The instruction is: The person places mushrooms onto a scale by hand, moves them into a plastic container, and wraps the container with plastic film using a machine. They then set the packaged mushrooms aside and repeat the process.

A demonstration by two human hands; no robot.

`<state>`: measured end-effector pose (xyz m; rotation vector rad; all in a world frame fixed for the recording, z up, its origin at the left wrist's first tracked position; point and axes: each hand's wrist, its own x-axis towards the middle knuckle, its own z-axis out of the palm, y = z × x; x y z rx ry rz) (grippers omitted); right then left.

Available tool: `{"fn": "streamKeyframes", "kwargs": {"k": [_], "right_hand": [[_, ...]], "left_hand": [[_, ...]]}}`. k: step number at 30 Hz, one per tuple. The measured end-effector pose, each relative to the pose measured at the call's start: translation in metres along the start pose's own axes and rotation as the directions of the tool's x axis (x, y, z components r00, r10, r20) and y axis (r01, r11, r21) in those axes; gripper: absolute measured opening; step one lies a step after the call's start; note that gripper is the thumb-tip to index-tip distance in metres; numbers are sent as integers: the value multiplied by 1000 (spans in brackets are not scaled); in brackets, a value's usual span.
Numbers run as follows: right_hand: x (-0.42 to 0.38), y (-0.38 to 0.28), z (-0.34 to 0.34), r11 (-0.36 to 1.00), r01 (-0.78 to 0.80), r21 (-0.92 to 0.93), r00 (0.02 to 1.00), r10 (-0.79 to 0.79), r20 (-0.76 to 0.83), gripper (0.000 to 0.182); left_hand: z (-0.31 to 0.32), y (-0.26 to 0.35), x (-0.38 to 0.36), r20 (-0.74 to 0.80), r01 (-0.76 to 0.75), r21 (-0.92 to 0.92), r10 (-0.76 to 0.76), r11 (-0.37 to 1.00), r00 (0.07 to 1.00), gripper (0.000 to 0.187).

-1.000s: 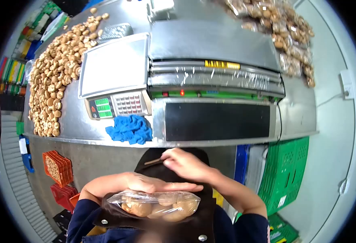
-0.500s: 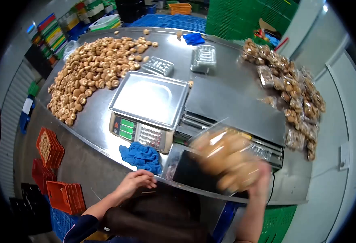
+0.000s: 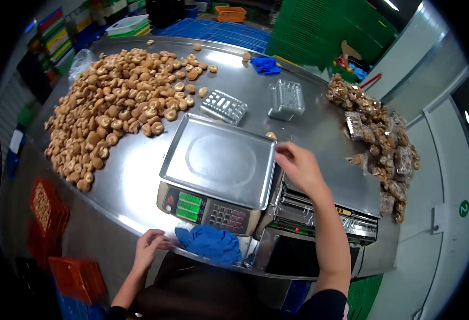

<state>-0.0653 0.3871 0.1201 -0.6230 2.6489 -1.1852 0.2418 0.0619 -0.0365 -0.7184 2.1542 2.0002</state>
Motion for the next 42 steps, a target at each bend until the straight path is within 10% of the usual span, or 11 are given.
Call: {"fn": "streamKeyframes", "kwargs": {"k": [6, 12, 18, 20, 22, 26, 29, 32, 37, 42], "right_hand": [[150, 87, 47, 851, -137, -507, 990, 109, -84, 34], [213, 164, 74, 678, -380, -629, 878, 478, -15, 56], [235, 211, 98, 608, -292, -738, 807, 571, 151, 48], [255, 188, 87, 565, -410, -716, 665, 723, 190, 54], [270, 141, 80, 631, -452, -630, 650, 717, 252, 25], [272, -4, 76, 879, -406, 250, 807, 217, 549, 54], [289, -26, 110, 909, -166, 382, 922, 6, 386, 77], [316, 43, 145, 773, 238, -588, 968, -143, 205, 83], [321, 65, 169, 849, 24, -528, 977, 91, 191, 97], [310, 81, 170, 820, 130, -558, 984, -40, 171, 98]], "left_hand": [[-95, 1, 43, -177, 6, -194, -41, 981, 983, 21], [-149, -27, 101, -263, -97, -7, 91, 995, 960, 20], [-128, 23, 151, -293, -3, -289, -86, 957, 952, 25], [-116, 51, 173, -183, 122, -127, -144, 984, 972, 24], [-107, 68, 192, -77, 42, 195, -27, 980, 997, 23], [-88, 66, 230, 44, -317, 425, 330, 848, 943, 35], [-70, 81, 267, 304, -582, 480, 498, 656, 812, 59], [-62, 68, 296, 460, -672, 442, 493, 595, 739, 65], [-60, 32, 310, 444, -726, 366, 577, 582, 686, 44], [-104, 14, 311, -130, -481, 671, 729, 564, 672, 30]]}}
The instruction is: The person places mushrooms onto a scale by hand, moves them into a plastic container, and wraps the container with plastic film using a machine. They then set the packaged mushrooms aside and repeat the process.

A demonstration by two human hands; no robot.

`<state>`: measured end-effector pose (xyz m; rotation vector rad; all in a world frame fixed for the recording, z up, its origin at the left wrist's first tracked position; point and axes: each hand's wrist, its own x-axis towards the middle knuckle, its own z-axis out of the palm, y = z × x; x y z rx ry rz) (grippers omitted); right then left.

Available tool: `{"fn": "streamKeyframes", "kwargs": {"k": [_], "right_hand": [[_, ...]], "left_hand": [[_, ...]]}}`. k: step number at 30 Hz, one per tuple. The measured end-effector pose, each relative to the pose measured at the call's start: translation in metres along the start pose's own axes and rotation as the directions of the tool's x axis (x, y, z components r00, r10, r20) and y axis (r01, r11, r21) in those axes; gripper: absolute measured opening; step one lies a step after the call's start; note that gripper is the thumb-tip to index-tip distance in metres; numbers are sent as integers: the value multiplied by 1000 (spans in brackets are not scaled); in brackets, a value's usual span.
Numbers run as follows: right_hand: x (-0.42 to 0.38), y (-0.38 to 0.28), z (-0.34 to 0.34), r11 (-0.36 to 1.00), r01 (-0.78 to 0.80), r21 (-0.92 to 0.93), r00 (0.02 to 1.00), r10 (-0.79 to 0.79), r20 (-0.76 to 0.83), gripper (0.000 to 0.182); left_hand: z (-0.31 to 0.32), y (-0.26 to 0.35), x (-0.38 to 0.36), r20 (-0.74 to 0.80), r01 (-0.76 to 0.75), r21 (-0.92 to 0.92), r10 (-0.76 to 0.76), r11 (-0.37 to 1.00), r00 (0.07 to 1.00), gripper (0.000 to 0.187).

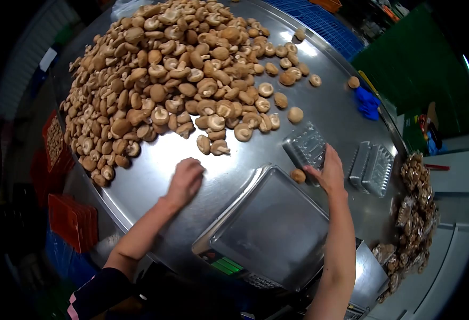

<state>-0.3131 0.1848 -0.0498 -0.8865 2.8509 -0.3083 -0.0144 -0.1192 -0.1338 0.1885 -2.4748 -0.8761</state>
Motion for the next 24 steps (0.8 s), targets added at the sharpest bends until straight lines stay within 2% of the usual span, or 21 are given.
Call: {"fn": "streamKeyframes", "kwargs": {"k": [1, 3, 5, 8, 10, 13, 14, 17, 18, 20, 22, 23, 24], "right_hand": [[-1, 0, -1, 1000, 12, -28, 1000, -12, 0, 98], [-1, -4, -2, 997, 33, -75, 999, -34, -13, 98], [-2, -7, -4, 991, 51, -122, 998, -57, -39, 100], [-3, -6, 1, 982, 129, -140, 989, -137, -51, 101], [-5, -18, -4, 987, 91, -129, 994, -97, -44, 101], [-7, -26, -12, 991, 52, -127, 997, -59, -56, 99], [-8, -28, -13, 991, 45, -127, 996, -54, -64, 98], [-14, -36, -16, 988, 63, -144, 992, -78, -101, 97], [-14, -44, -20, 988, 64, -137, 990, -80, -114, 95], [-15, -57, -30, 991, 64, -120, 987, -80, -138, 92], [-17, -95, -62, 984, 175, 38, 954, -160, -253, 90], [-19, -119, -79, 966, 230, 113, 932, -186, -310, 90], [-23, -143, -92, 938, 295, 180, 942, -255, -216, 90]], "left_hand": [[-14, -13, 4, -107, 96, 107, -85, 990, 991, 30], [-42, -31, 13, -207, 227, 312, -168, 923, 964, 28], [-44, -70, 3, -298, 377, 195, -311, 905, 902, 27], [-54, -70, -1, -187, 290, 262, -246, 921, 951, 30], [-58, -59, -4, -179, 242, 327, -192, 913, 965, 38], [-63, -29, 0, -254, 371, 200, -318, 907, 914, 46], [-67, -21, -1, -278, 318, 202, -256, 926, 926, 51], [-78, -4, -4, -281, 313, 35, -291, 949, 915, 50], [-83, 1, -5, -276, 236, 94, -203, 967, 940, 50], [-96, 5, -8, -189, 270, -36, -272, 962, 944, 52], [-113, 24, -2, -99, 313, -223, -341, 923, 935, 58], [-123, 38, 8, -95, 291, -249, -323, 924, 942, 59], [-134, 54, 19, -85, 271, -276, -304, 922, 949, 61]]}}
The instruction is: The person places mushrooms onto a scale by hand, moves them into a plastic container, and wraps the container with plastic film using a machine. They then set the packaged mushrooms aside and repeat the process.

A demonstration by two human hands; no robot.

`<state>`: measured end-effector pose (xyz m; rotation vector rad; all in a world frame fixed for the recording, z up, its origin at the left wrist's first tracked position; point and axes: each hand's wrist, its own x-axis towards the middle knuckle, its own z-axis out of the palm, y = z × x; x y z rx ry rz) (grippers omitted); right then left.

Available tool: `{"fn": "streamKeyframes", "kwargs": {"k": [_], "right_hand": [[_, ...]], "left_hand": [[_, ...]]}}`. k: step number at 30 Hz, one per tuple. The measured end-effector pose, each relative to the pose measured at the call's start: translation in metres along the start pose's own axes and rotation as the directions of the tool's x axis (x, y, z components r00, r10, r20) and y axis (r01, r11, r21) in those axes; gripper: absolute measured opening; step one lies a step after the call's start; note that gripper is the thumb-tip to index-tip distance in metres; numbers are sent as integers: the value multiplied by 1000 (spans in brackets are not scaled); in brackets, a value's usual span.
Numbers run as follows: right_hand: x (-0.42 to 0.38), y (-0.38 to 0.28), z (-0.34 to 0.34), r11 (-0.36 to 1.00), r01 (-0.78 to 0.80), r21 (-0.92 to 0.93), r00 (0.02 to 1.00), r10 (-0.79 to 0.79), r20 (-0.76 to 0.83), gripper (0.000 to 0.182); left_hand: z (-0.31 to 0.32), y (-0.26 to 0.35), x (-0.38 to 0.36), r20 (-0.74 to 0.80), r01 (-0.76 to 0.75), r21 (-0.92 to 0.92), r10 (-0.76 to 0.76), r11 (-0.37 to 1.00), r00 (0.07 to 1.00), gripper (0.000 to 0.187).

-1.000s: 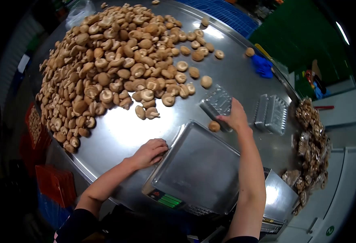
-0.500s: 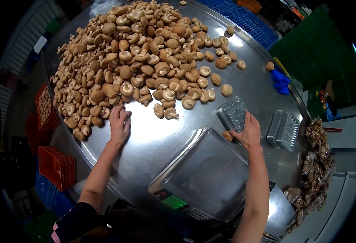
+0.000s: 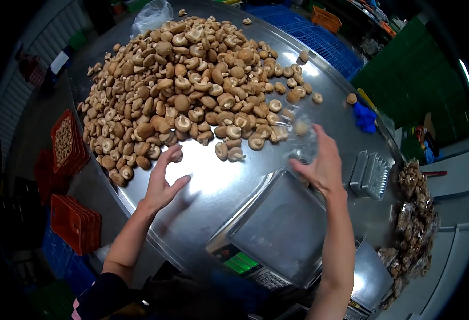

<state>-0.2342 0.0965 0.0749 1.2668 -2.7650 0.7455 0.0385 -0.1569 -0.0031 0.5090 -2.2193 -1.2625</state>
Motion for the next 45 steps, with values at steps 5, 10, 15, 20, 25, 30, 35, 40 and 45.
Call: {"fn": "streamKeyframes", "kwargs": {"k": [5, 10, 15, 20, 25, 30, 35, 40, 45], "right_hand": [[10, -110, 29, 776, -1, 631, 624, -492, 607, 93], [76, -72, 81, 527, -488, 696, 824, 15, 567, 37], [182, -6, 172, 805, -348, 481, 900, 431, -69, 42], [211, -1, 200, 533, -366, 763, 819, 573, -7, 31], [133, -134, 145, 252, -270, 929, 934, 302, 189, 11], [-11, -329, 164, 582, 300, 756, 392, -798, 459, 10], [-151, -392, 225, 272, 469, 840, 467, -884, 26, 26], [-74, -297, 194, 773, 370, 516, 921, -380, -92, 42], [-80, -191, 192, 854, -423, 304, 864, 278, 419, 41]], "left_hand": [[-23, 30, 38, 95, -320, 183, 307, 930, 947, 52], [-56, -7, 16, 192, 13, -59, -2, 998, 981, 16], [-63, -81, -56, 313, 393, -117, -342, 912, 886, 12], [-40, -79, -109, 355, 746, -491, -679, 450, 643, 13], [-19, -83, -123, 349, 760, -536, -723, 368, 597, 13], [8, -71, -119, 325, 698, -620, -693, 358, 644, 14], [-7, -55, -136, 264, 649, -679, -710, 345, 653, 14], [-45, -64, -154, 160, 669, -667, -814, 327, 558, 20], [-56, -81, -150, 120, 705, -625, -851, 335, 511, 27]]}}
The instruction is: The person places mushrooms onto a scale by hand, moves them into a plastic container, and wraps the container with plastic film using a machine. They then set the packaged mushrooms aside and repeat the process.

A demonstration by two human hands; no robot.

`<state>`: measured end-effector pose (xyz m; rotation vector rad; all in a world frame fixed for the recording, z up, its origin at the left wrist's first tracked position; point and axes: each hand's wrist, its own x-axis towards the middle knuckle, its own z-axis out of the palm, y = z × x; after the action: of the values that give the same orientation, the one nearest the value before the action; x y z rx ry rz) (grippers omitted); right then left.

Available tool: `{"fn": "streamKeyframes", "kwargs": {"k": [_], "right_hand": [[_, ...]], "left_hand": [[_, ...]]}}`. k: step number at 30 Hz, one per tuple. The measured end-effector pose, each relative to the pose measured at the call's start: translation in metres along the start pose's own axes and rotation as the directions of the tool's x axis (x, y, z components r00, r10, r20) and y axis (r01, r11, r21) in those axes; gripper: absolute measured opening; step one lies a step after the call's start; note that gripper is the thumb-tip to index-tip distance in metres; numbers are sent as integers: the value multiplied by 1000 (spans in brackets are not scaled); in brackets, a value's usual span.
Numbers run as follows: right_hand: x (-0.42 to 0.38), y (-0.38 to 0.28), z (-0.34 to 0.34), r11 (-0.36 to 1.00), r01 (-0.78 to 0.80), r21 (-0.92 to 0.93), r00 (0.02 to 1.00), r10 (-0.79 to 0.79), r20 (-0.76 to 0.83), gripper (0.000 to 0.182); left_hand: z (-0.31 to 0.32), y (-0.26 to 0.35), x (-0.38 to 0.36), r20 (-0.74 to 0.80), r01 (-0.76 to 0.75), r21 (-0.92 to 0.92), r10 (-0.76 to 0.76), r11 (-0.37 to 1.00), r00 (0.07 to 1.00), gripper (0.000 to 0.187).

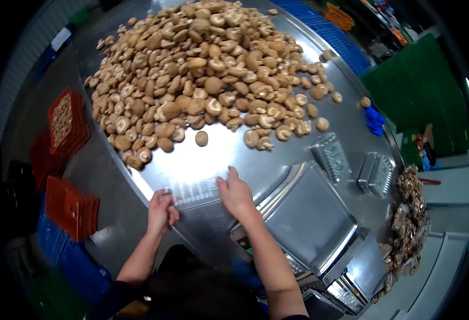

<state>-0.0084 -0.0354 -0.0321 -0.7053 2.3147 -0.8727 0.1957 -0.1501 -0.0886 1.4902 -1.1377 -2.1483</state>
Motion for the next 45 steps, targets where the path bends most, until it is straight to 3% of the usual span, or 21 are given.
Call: {"fn": "streamKeyframes", "kwargs": {"k": [1, 2, 4, 5, 7, 10, 12, 14, 16, 17, 18, 20, 21, 24, 26, 30, 32, 37, 41, 44, 45], "right_hand": [[-2, 6, 6, 968, -130, 215, 982, 96, 162, 39], [-2, 11, 14, 875, -287, 389, 929, 155, 336, 38], [6, 25, 35, 871, -278, 406, 949, 182, 258, 37], [12, 31, 45, 866, -275, 417, 957, 202, 210, 36], [33, 30, 62, 819, -329, 470, 938, 224, 265, 36], [76, 8, 79, 797, -285, 532, 957, 205, 205, 34], [119, 4, 90, 792, -185, 581, 983, 158, 97, 31], [166, -1, 94, 817, -52, 574, 987, 128, -94, 25], [212, 0, 84, 830, -13, 557, 985, 105, -133, 18], [226, 1, 82, 821, -17, 571, 985, 111, -130, 17], [233, -5, 77, 812, -23, 584, 985, 118, -125, 16], [236, -11, 73, 767, -20, 641, 986, 122, -115, 15], [236, -9, 73, 785, 10, 620, 993, 66, -99, 18], [219, 0, 66, 698, -70, 712, 994, 109, -9, 22], [194, -1, 62, 638, -69, 767, 993, 119, -10, 26], [140, -5, 45, 524, -91, 847, 987, 161, 6, 38], [111, -6, 35, 525, -93, 846, 982, 191, -11, 41], [52, 11, 7, 551, -112, 827, 969, 244, -30, 44], [-1, 28, -33, 594, -6, 804, 961, 226, -160, 40], [-46, 59, -65, 664, 23, 747, 917, 283, -280, 37], [-53, 87, -63, 773, 134, 620, 852, 230, -470, 36]], "left_hand": [[1, 9, -2, 53, 52, 144, -60, 988, 997, 29], [1, 10, -2, 110, 73, 36, -77, 997, 991, 32], [-4, 16, 6, 165, 277, -48, -265, 960, 950, 38], [-8, 23, 12, 166, 294, -68, -280, 953, 946, 40], [-16, 39, 27, 185, 337, -97, -315, 937, 931, 44], [-15, 64, 75, 85, 148, -54, -143, 987, 986, 49], [0, 80, 114, 30, 64, -102, -61, 993, 998, 43], [29, 88, 152, -36, -114, -33, 113, 993, 993, 32], [72, 103, 163, -186, -164, -115, 140, 980, 972, 23], [72, 108, 176, -69, -230, 34, 232, 973, 970, 23], [78, 113, 183, -76, -251, 32, 253, 967, 965, 24], [71, 86, 232, -94, -392, 221, 420, 893, 903, 25], [74, 88, 227, -103, -335, 106, 346, 936, 933, 26], [80, 93, 194, -186, -327, -114, 303, 938, 935, 27], [76, 103, 159, -82, -248, -168, 237, 954, 968, 28], [70, 95, 126, -39, -164, -167, 160, 972, 986, 26], [62, 83, 117, 67, -154, -163, 167, 975, 984, 24], [76, 82, 57, 105, -148, 15, 146, 989, 984, 22], [108, 80, 5, 154, -179, 39, 171, 983, 973, 18], [138, 70, -27, 276, -151, 91, 120, 984, 954, 17], [152, 62, -37, 308, -140, 80, 109, 987, 945, 16]]}}
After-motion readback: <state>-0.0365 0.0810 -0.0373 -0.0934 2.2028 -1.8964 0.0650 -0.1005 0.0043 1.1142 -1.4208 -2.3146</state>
